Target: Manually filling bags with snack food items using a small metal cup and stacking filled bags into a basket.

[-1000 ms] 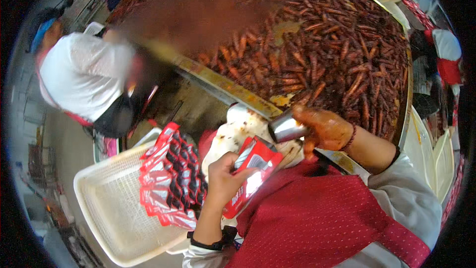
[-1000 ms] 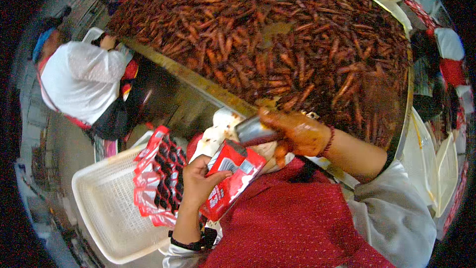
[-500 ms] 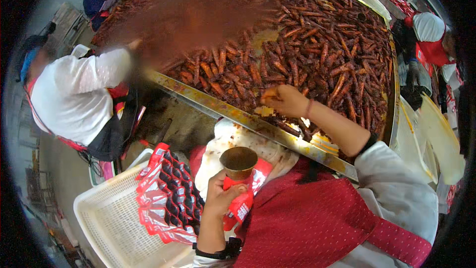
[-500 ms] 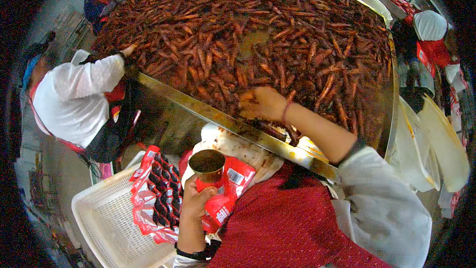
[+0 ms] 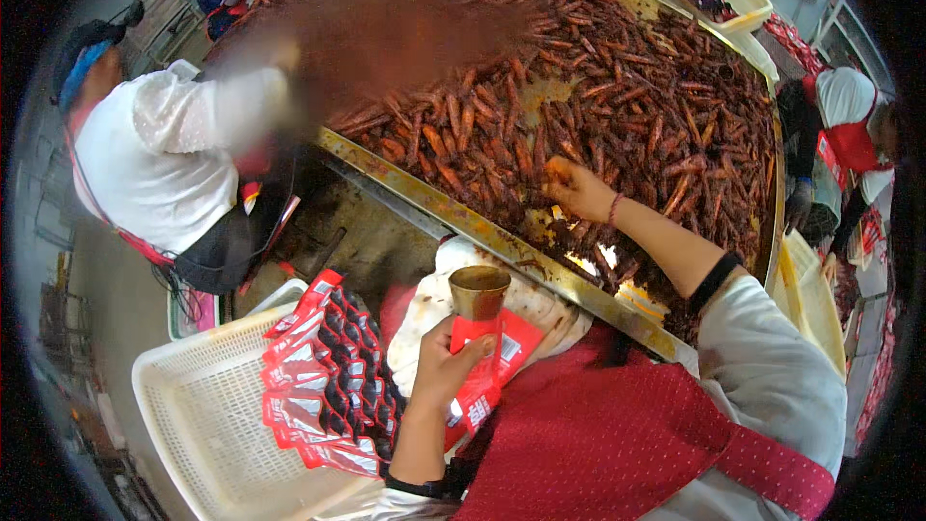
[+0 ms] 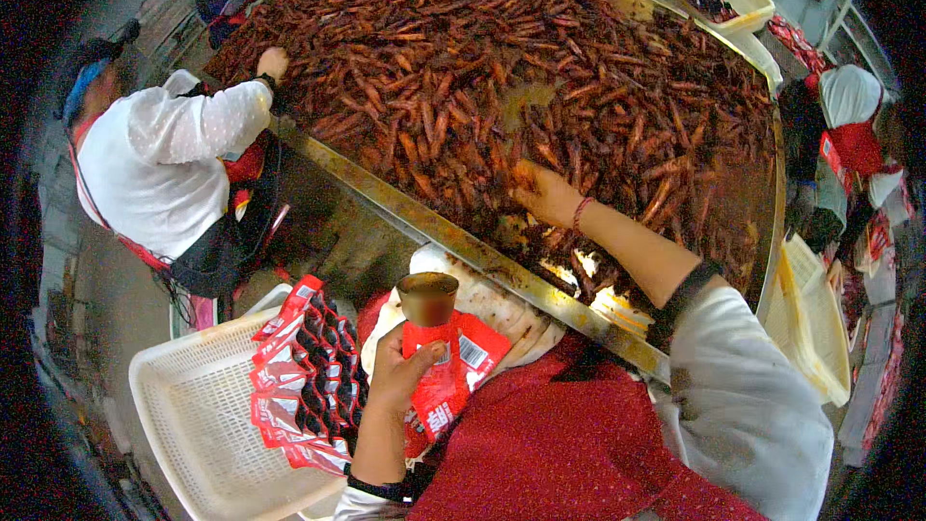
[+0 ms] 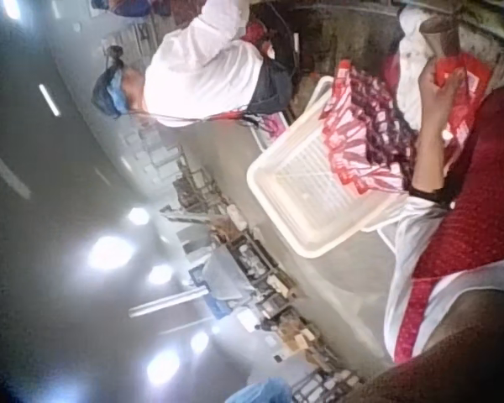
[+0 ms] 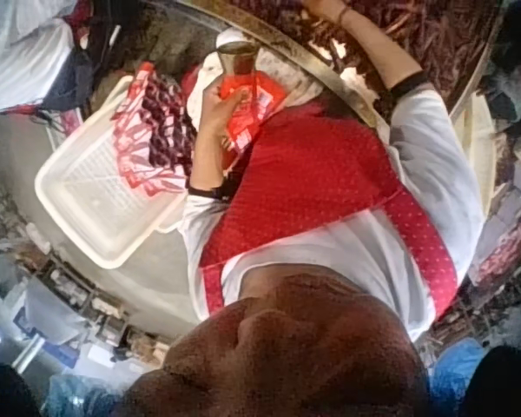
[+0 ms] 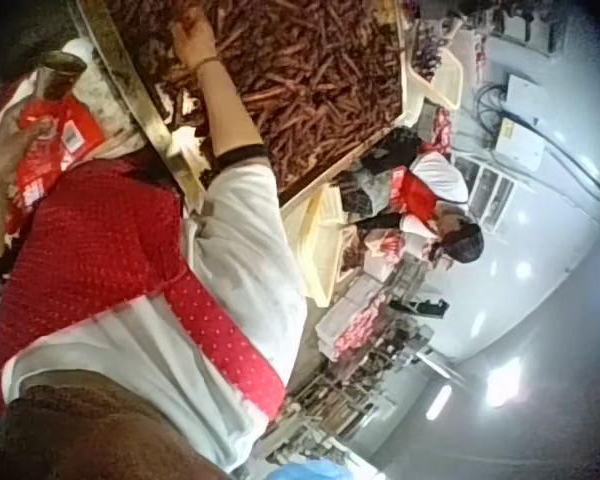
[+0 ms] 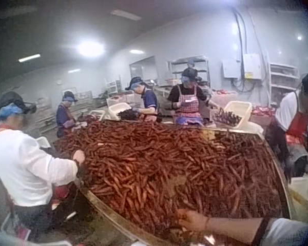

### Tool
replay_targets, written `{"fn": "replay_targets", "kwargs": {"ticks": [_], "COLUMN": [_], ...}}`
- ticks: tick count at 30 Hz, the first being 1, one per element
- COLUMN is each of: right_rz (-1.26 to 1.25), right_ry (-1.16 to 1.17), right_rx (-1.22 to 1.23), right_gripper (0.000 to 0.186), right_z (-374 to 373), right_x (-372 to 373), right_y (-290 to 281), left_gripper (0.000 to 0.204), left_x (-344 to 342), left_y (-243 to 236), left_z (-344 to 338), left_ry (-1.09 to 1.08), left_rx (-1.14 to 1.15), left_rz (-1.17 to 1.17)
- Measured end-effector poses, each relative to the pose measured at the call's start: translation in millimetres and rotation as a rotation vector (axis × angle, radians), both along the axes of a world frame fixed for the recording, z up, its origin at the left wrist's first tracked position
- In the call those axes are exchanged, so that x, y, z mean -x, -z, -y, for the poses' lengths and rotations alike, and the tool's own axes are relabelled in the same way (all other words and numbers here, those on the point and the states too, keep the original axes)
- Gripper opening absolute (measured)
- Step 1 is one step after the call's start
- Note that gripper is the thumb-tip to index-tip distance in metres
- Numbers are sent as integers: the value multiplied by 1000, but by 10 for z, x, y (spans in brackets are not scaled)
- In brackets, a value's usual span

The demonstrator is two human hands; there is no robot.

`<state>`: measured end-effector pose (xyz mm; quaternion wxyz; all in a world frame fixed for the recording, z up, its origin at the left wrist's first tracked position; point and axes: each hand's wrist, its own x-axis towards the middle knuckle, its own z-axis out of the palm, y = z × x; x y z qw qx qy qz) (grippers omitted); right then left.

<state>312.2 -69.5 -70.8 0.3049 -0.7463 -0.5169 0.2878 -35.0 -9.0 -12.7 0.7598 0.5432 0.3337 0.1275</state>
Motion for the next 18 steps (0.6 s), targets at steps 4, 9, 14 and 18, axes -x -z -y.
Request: {"fn": "replay_targets", "kwargs": {"ticks": [4, 9, 14, 18], "right_rz": [-165, 524, 164, -157], "right_ry": [-279, -851, -689, -511], "right_rx": [-192, 130, -187, -55], "right_gripper": [31, 30, 30, 34], "right_z": [-6, -29, 114, 320], "right_x": [54, 588, 634, 715], "right_y": [-937, -2266, -2395, -2348], "left_gripper": [22, 27, 36, 36], "left_x": [-273, -539, -731, -585], "left_y": [-156, -238, -445, -443], "left_z": [-78, -176, -77, -94], "left_ry": [132, 310, 359, 320], "left_rx": [-30, -201, -92, -180], "left_rz": [-22, 98, 239, 201]}}
